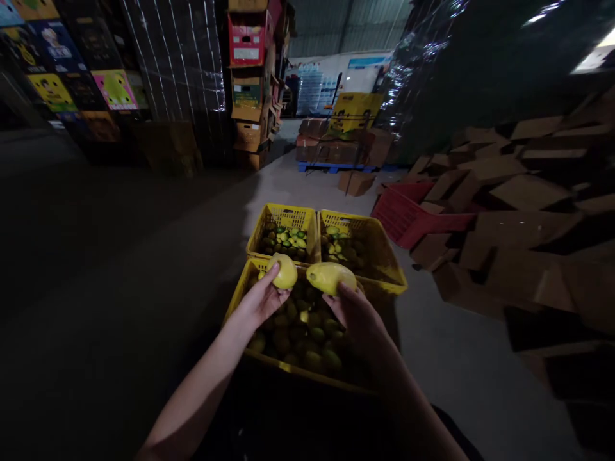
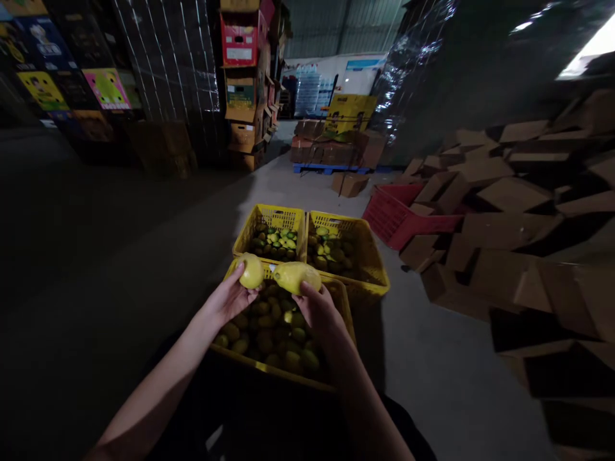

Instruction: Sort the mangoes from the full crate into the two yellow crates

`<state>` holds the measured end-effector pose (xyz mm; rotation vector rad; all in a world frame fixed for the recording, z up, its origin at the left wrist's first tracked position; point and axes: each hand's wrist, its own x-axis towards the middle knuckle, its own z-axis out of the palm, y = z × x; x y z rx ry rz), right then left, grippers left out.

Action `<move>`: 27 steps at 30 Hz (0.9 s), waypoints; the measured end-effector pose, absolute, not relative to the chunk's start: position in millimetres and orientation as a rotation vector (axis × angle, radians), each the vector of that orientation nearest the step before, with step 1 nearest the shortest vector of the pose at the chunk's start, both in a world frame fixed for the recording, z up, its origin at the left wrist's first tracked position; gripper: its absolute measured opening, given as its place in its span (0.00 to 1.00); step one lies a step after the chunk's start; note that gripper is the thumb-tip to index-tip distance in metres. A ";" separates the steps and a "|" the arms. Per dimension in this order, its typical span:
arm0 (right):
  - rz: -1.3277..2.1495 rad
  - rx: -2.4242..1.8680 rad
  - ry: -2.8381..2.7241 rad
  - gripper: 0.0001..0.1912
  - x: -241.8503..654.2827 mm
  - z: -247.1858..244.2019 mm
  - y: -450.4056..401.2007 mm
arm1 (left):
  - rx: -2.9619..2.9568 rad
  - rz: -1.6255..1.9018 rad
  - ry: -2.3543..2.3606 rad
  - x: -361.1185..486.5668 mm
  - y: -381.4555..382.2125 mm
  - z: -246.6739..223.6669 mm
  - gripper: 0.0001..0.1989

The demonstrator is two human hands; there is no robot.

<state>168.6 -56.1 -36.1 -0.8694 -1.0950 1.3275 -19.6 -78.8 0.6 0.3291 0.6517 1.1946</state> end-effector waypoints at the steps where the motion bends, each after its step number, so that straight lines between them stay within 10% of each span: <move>1: 1.366 -0.859 -1.064 0.25 166.5 -35.0 -59.9 | 0.313 1.177 0.627 -18.7 -77.4 -0.8 0.10; 27: 1.158 -0.821 -1.046 0.21 155.9 -15.5 -44.9 | 0.865 1.369 0.712 -4.4 -49.5 -5.3 0.15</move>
